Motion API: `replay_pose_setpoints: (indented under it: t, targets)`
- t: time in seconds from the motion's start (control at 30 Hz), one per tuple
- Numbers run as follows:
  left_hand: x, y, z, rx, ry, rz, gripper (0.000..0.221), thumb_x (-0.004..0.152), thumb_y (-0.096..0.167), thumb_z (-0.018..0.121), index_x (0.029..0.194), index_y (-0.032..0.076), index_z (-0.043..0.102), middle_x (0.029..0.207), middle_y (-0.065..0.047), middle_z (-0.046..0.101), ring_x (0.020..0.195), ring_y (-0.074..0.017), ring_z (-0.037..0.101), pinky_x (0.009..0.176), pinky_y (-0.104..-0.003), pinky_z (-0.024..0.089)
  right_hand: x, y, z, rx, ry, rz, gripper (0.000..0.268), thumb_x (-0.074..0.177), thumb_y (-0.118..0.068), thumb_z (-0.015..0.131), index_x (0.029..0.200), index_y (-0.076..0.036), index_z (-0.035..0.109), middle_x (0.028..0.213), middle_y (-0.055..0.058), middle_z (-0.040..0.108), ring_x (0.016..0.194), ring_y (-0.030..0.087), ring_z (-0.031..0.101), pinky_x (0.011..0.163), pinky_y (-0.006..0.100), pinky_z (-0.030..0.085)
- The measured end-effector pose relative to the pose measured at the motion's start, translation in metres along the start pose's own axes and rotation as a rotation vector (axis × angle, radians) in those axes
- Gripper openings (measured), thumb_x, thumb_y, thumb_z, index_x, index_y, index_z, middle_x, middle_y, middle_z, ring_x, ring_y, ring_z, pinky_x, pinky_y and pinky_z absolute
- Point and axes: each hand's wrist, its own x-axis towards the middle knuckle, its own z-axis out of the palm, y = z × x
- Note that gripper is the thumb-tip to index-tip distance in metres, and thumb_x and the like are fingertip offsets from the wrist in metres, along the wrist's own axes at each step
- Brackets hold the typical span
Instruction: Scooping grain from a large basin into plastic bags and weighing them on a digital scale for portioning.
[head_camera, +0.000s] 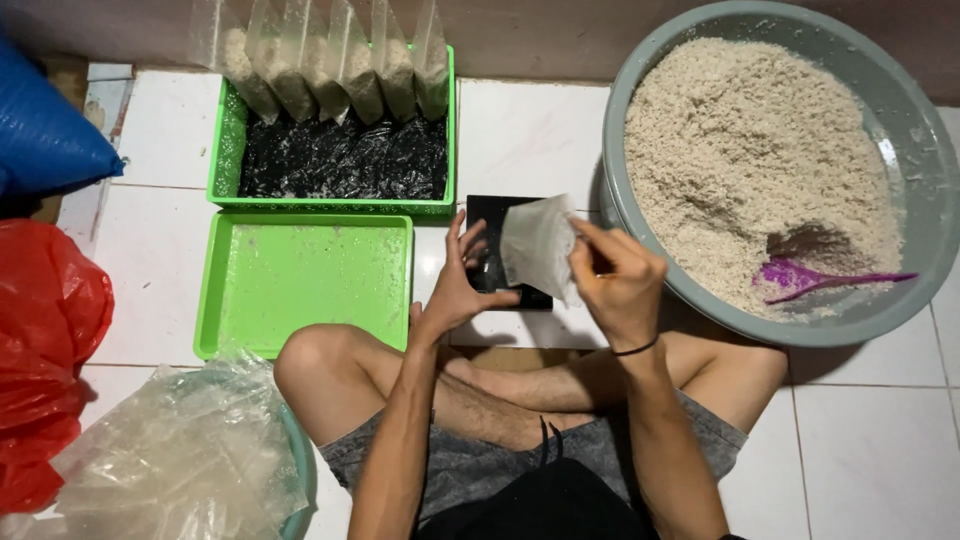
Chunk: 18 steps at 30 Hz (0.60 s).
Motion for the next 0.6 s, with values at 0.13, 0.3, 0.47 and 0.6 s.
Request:
replay_pose_setpoints:
  t: [0.13,0.3,0.47,0.6]
  targets:
    - [-0.006,-0.005,0.014,0.267,0.012,0.206,0.144,0.043,0.023,0.097,0.157,0.006,0.011,0.158,-0.021,0.032,0.14,-0.047,0.031,0.114,-0.06,0.024,-0.024,0.011,0.028,-0.009,-0.069,0.005,0.019,0.079,0.0,0.069,0.095,-0.005,0.078,0.067,0.014,0.067,0.061,0.032,0.067,0.052,0.037,0.053]
    - [-0.005,-0.035,0.022,0.294,0.081,0.441,0.141,0.043,0.051,0.093,0.157,0.013,0.02,0.154,-0.015,0.039,0.139,-0.0369,0.039,0.11,-0.057,0.029,-0.025,-0.013,0.033,0.01,-0.172,0.025,0.02,0.08,-0.004,0.066,0.094,-0.009,0.079,0.062,0.005,0.064,0.053,0.02,0.064,0.049,0.025,0.052]
    - [-0.007,-0.041,0.022,0.264,0.051,0.439,0.12,0.049,0.052,0.091,0.148,0.008,0.04,0.136,-0.01,0.058,0.128,-0.0294,0.052,0.112,-0.048,0.031,-0.024,-0.01,0.024,0.011,-0.156,0.04,0.02,0.08,-0.003,0.067,0.094,-0.01,0.079,0.062,0.004,0.064,0.053,0.021,0.064,0.048,0.026,0.051]
    - [-0.008,-0.027,0.024,0.273,0.04,0.418,0.11,0.052,0.038,0.092,0.146,0.01,0.043,0.138,-0.006,0.059,0.129,-0.0275,0.053,0.116,-0.049,0.028,-0.024,-0.004,0.015,0.032,-0.137,0.086,0.018,0.081,-0.004,0.067,0.095,-0.01,0.078,0.061,0.004,0.063,0.054,0.019,0.064,0.048,0.026,0.05]
